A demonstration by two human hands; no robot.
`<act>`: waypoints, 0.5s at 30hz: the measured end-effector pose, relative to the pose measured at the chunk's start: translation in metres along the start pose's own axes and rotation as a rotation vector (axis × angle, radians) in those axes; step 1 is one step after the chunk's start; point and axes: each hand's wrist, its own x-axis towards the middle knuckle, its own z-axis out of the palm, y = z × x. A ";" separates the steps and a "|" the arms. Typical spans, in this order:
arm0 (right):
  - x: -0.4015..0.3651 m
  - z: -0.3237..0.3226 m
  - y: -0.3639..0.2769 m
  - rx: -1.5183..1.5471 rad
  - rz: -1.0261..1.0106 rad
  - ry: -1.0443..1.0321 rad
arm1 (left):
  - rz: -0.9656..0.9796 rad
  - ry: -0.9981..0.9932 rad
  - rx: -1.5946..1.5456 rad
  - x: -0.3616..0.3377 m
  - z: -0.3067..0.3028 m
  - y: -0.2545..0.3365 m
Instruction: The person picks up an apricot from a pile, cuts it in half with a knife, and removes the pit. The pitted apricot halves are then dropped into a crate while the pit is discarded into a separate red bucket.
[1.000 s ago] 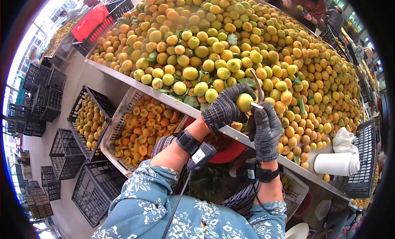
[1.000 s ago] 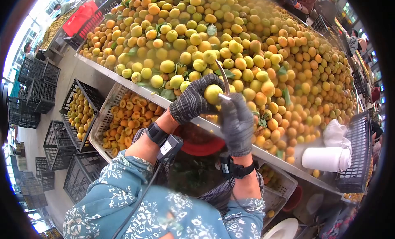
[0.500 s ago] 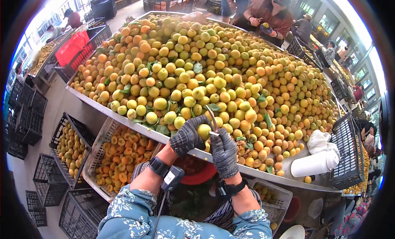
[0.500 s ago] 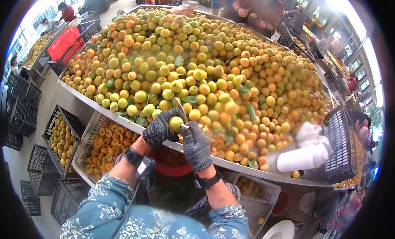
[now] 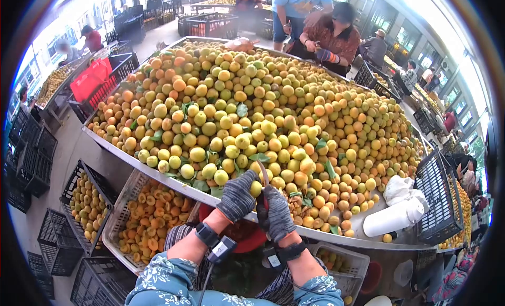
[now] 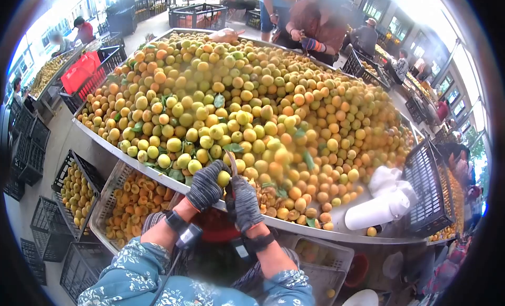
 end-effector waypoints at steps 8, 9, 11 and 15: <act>0.009 -0.037 -0.062 1.476 1.009 -0.400 | -0.068 0.036 -0.449 0.012 0.005 -0.001; 0.012 -0.037 -0.061 1.497 0.964 -0.304 | -0.037 0.015 -0.545 0.015 0.005 -0.006; 0.019 -0.042 -0.049 1.327 0.860 -0.165 | -0.132 -0.009 -0.678 0.019 -0.003 -0.005; 0.016 -0.042 -0.058 0.907 0.771 -0.106 | -0.155 -0.099 -0.823 0.020 -0.023 0.003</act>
